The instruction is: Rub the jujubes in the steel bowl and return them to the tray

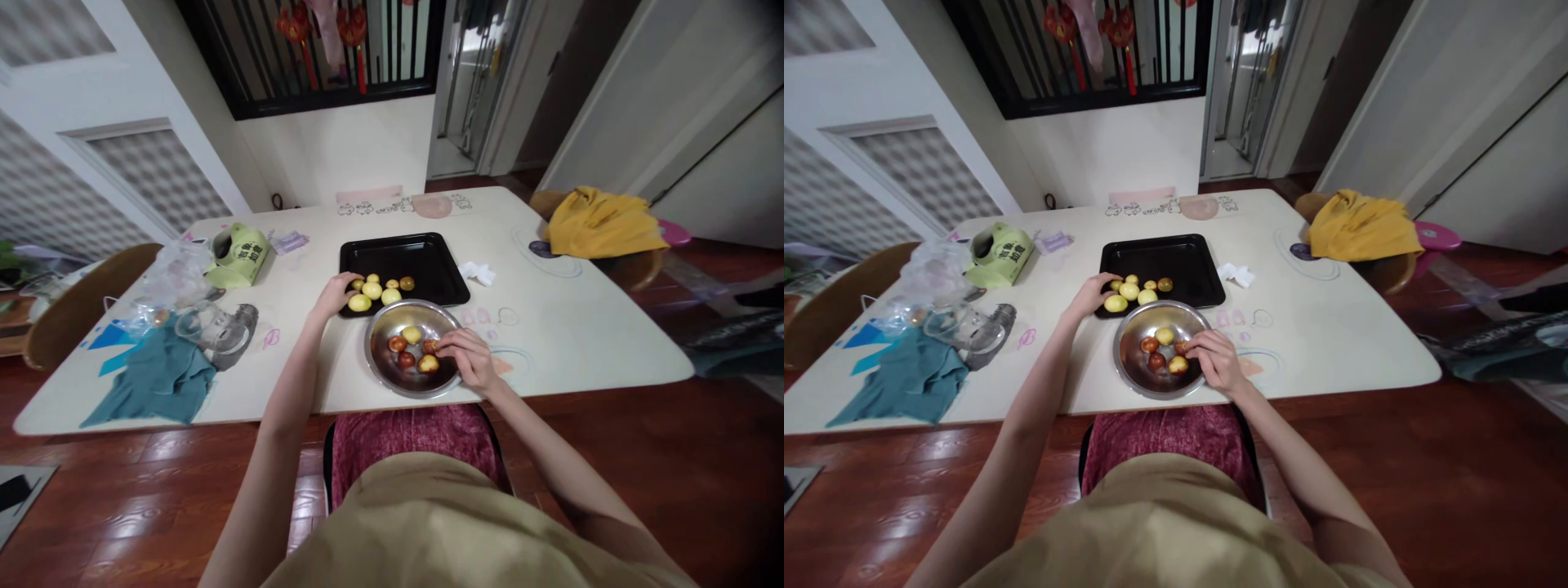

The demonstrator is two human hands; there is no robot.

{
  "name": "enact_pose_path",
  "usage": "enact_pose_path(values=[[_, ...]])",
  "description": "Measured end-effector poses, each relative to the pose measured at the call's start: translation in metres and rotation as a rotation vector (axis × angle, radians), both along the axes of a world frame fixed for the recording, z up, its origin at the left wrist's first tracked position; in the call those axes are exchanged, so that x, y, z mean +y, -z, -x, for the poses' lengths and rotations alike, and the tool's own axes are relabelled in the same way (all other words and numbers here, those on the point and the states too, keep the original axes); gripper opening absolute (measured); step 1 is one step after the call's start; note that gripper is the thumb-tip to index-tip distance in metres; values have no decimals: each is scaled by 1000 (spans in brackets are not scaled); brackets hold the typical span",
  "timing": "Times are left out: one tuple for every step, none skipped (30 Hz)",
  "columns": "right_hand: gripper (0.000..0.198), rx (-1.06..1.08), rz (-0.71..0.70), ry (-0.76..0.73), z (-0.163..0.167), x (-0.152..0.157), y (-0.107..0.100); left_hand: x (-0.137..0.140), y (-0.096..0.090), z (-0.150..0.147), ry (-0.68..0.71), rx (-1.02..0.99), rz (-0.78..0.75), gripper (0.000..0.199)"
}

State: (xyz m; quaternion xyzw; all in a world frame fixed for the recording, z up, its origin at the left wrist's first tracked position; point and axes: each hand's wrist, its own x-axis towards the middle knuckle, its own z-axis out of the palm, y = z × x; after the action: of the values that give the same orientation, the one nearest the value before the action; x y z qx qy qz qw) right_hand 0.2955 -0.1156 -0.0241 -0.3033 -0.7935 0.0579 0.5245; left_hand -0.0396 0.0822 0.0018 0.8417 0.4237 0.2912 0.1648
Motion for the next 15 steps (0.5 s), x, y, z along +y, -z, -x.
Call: enact_pose_path(values=[[40, -3, 12, 1, 0, 0, 0, -1, 0, 0, -6, -5, -3, 35], [40, -3, 21, 3, 0, 0, 1, -3, -1, 0, -14, -12, -9, 34], [41, -2, 27, 4, 0, 0, 1, -5, -1, 0, -24, -23, -20, 33], [42, -2, 28, 5, 0, 0, 2, -7, -2, 0, -36, -39, -35, 32], [42, 0, 27, 5, 0, 0, 2, -10, -3, 1, -51, -60, -54, 31], [42, 1, 25, 5, 0, 0, 2, -14, -5, 1, -71, -88, -76, 30], [43, 4, 22, 6, 0, 0, 2, -19, -7, 1, -95, -122, -104, 29], [43, 5, 20, 7, 1, 0, 3, -24, -10, 0, -117, -160, -135, 27], [43, 6, 18, 9, 1, 0, 3, -31, -14, -2, -136, -198, -168, 25], [43, 8, 17, 9, 1, 0, 2, -38, -19, -4, -144, -235, -203, 25], [43, 10, 14, 9, 2, 0, 2, -46, -24, -8, -134, -264, -236, 25], [43, 13, 10, 7, 2, 0, 2, -54, -29, -13, -106, -288, -261, 27], [43, 17, 4, 2, 3, 0, 1, -61, -34, -19, -56, -301, -267, 29], [42, 21, -4, -5, 3, 0, 0, -69, -38, -25, 4, -313, -263, 31], [41, 25, -13, -11, 3, 0, -1, -75, -42, -31, 78, -316, -254, 33]])
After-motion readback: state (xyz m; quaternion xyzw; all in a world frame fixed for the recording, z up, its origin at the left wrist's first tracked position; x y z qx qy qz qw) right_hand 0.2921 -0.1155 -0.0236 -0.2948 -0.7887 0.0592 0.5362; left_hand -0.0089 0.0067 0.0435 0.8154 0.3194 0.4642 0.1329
